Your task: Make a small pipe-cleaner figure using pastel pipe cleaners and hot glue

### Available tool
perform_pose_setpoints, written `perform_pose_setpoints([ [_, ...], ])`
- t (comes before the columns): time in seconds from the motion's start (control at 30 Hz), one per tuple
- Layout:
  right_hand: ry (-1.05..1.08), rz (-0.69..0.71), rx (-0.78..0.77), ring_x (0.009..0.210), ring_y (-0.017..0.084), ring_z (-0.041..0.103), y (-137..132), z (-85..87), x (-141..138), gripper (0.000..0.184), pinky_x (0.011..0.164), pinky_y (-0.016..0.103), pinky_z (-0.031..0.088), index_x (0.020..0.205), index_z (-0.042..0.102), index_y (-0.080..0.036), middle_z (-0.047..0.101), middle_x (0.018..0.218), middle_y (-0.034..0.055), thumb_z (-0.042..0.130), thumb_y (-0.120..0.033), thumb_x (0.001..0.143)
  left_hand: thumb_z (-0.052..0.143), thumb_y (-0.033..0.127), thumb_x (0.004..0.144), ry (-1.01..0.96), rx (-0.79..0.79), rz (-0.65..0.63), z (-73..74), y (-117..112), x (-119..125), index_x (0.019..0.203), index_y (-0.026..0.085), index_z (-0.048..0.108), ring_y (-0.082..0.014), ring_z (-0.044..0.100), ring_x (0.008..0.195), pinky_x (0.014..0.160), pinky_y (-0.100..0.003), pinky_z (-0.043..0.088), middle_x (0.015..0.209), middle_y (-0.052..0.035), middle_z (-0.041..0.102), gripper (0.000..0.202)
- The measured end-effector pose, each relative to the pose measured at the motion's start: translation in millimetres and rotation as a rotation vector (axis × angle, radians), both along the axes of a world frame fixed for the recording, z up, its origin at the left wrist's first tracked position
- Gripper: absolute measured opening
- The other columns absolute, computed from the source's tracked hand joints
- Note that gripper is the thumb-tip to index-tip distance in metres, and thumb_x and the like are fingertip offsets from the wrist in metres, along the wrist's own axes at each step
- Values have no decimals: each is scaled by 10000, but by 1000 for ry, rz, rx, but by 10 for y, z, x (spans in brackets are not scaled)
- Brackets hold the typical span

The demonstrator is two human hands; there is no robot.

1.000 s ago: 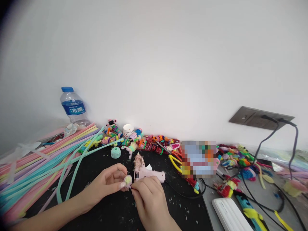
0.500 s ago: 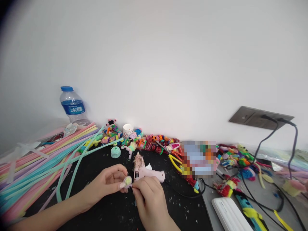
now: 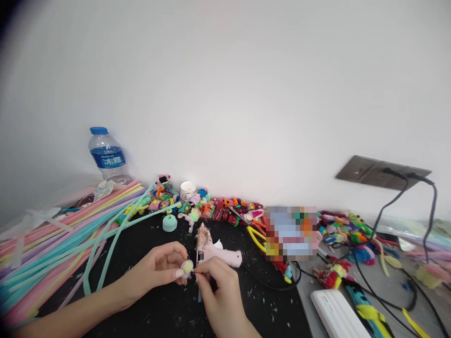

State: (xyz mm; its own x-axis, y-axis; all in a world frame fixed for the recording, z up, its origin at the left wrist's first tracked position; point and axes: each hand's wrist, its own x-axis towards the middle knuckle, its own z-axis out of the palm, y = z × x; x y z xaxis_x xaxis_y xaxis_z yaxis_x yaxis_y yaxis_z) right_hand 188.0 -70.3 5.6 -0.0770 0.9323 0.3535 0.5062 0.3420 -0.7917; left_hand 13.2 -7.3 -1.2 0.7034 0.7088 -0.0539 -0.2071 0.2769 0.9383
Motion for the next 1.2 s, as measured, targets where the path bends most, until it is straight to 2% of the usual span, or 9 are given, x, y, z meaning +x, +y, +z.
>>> perform_pose_setpoints([
  [0.37,117,-18,-142,616,150,553,45,-32,21,112,584,226,402,686,652,-165,646,655,15,591,-158,780,675,200,733,0,-15,-32,22,-9,-19,864,141,563,-148,598,690,674,-291,447,749,-28,651,182],
  [0.6,303,-1,-250,625,150,536,59,-63,11,22,579,239,406,751,635,-175,605,677,4,615,-170,753,676,208,739,-9,-30,-58,2,18,-25,869,138,571,-156,617,702,680,-295,461,770,-45,668,181],
  [0.73,407,27,-240,662,149,535,68,-94,22,183,611,248,421,903,625,-214,578,737,-9,616,-129,742,676,209,742,-3,-57,-67,-15,11,-24,881,139,568,-154,623,698,676,-292,466,783,-51,674,190],
  [0.97,234,200,-98,803,175,546,73,-75,56,400,742,300,427,1177,594,-306,576,870,28,525,-113,833,675,218,742,14,-82,-50,16,5,-23,879,136,573,-159,633,713,679,-284,472,779,-54,676,189],
  [1.2,146,209,-76,807,178,550,62,-34,44,389,725,290,426,1186,594,-309,585,870,37,495,-116,863,687,239,733,52,-115,-28,47,-12,-15,887,134,573,-157,634,719,685,-278,472,790,-54,673,219],
])
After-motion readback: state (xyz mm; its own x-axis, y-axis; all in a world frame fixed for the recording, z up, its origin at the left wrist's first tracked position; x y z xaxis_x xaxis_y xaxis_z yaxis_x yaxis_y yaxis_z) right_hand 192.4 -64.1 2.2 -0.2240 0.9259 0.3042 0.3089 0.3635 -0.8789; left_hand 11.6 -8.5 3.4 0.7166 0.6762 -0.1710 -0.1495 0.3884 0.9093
